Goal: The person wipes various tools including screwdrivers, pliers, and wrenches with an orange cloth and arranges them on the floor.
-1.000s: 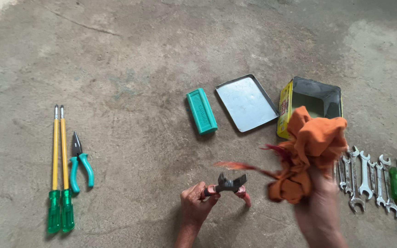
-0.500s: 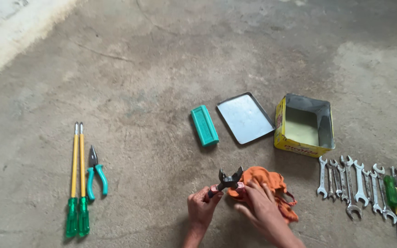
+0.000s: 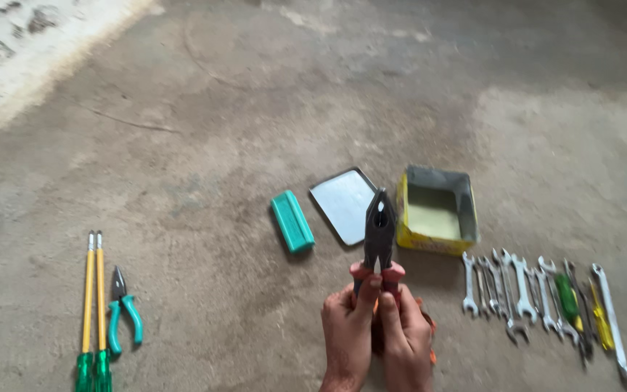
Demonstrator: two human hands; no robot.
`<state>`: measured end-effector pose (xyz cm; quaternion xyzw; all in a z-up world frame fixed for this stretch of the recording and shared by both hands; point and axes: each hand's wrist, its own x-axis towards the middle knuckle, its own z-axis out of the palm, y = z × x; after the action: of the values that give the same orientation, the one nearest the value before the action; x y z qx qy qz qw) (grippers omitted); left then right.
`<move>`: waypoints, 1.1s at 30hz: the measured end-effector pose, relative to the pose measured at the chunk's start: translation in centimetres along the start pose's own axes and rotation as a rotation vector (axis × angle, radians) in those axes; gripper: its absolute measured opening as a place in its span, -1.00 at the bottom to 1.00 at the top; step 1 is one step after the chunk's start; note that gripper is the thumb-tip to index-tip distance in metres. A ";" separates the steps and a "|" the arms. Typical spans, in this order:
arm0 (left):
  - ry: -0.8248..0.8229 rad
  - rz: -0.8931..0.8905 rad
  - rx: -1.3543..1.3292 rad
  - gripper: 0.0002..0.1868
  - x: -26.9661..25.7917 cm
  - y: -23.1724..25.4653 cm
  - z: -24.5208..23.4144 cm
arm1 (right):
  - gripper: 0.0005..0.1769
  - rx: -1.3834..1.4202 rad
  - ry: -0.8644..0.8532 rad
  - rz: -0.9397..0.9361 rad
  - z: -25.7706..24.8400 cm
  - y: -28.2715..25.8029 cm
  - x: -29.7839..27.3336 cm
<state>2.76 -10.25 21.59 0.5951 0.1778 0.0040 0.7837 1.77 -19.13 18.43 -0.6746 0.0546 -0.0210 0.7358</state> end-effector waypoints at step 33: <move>0.732 0.111 1.088 -0.45 3.2 -9.3 -34.7 | -0.79 -0.862 -0.471 0.266 0.5 11.6 2.0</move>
<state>-6.01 20.03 4.14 0.8749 0.3785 0.1563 0.2587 3.33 -17.85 6.80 -0.8906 -0.0237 0.2501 0.3790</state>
